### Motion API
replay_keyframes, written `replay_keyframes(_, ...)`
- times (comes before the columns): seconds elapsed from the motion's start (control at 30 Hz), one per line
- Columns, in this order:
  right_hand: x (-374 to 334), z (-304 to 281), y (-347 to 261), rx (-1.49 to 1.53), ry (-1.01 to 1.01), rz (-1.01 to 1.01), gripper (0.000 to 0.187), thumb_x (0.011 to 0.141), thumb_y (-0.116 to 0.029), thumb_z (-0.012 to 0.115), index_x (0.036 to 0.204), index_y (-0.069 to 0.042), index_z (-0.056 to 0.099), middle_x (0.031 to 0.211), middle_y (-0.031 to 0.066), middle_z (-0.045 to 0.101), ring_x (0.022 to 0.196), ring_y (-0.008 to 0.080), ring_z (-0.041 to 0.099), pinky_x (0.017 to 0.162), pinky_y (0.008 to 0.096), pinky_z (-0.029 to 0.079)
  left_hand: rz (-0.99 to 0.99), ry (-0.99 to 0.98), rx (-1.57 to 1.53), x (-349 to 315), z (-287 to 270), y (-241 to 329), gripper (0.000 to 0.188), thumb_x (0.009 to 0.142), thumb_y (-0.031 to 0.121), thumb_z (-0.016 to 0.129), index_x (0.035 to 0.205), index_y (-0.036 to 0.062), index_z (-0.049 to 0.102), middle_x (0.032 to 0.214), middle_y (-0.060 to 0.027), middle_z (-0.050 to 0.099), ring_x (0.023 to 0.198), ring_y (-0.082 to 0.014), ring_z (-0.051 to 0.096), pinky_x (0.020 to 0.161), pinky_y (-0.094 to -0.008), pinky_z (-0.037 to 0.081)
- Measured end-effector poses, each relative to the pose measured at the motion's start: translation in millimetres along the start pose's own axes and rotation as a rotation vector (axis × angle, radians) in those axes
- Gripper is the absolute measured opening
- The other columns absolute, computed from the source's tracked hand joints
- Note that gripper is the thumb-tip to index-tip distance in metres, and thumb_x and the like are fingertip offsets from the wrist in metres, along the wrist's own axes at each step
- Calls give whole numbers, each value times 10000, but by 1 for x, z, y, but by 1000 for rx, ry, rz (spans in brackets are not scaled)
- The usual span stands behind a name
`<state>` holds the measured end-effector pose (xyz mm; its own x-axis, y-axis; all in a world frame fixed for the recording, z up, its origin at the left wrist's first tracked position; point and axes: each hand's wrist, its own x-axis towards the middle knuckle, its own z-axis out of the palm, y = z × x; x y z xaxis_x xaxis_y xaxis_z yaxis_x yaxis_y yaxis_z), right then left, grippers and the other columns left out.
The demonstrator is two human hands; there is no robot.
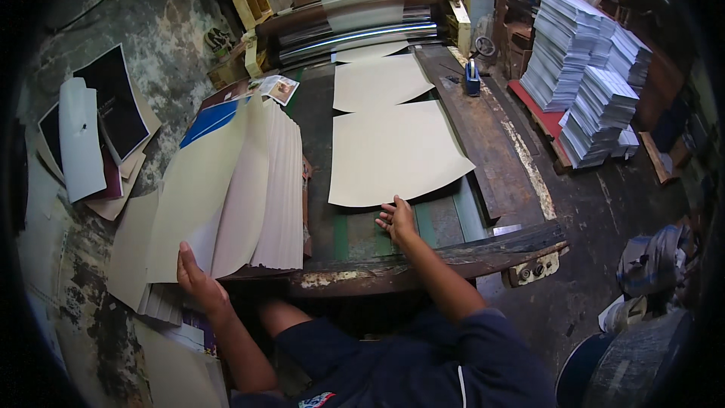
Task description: The person sorts paper sheets by hand, picking up one sheet at a time from a stack and placing it onto another stack on a workbench.
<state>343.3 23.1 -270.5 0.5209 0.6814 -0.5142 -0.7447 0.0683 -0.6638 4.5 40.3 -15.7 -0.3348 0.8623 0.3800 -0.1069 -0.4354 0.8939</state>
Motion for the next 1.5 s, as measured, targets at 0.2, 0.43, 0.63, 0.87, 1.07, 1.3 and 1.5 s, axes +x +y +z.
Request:
replay_keyframes(0.2, -121, 33, -55, 8, -481, 55, 644, 923, -463, 522, 1385, -68, 310, 1180, 131, 544, 815, 187, 579, 688, 391, 554, 506, -605, 357, -26, -13, 18, 427, 979, 296, 456, 712, 8, 622, 682, -92, 666, 729, -192, 644, 1037, -460, 379)
replay_keyframes(0.43, -213, 22, -88, -202, -716, 14, 575, 850, -427, 640, 1204, -2, 484, 922, 131, 592, 729, 187, 601, 586, 341, 545, 714, -1067, 497, -39, -10, 41, 318, 842, 474, 653, 830, 165, 726, 931, -5, 724, 1181, -281, 587, 1120, -584, 158)
replay_keyframes(0.63, -212, -40, -36, -146, -353, 179, 336, 934, -311, 566, 1048, 3, 529, 821, 99, 560, 673, 172, 544, 579, 335, 499, 576, -964, 577, -6, -13, 32, 583, 699, 369, 813, 1166, 72, 628, 1240, -140, 615, 1293, -389, 455, 1075, -518, 307)
replay_keyframes(0.87, -211, -100, 42, -250, -339, 325, 425, 990, -410, 456, 1186, -34, 476, 918, 139, 604, 712, 167, 554, 673, 381, 529, 61, -867, 360, 11, -30, 6, 408, 776, 278, 787, 1051, -4, 681, 1032, -128, 702, 1118, -278, 616, 1003, -377, 416)
replay_keyframes(1.07, -194, -94, 45, -195, -240, 364, 485, 993, -471, 416, 1214, -40, 450, 967, 173, 627, 695, 153, 551, 709, 388, 532, 2, -851, 350, 12, -23, 9, 354, 886, 298, 688, 991, -39, 666, 893, -94, 691, 956, -185, 633, 868, -304, 465)
replay_keyframes(1.3, -123, -64, 19, -99, -205, 238, 536, 993, -510, 359, 1222, -32, 436, 919, 154, 612, 657, 154, 540, 711, 387, 531, 155, -489, 636, -13, -12, 4, 312, 951, 246, 592, 820, -37, 574, 601, -49, 434, 601, -94, 388, 540, -276, 353)
replay_keyframes(1.5, -65, -51, 19, 9, -175, 122, 478, 989, -485, 393, 1145, -37, 451, 939, 169, 627, 675, 171, 564, 688, 399, 553, 77, -302, 465, -12, -12, -7, 320, 966, 259, 573, 831, -29, 610, 689, -44, 552, 659, -125, 473, 643, -275, 423)
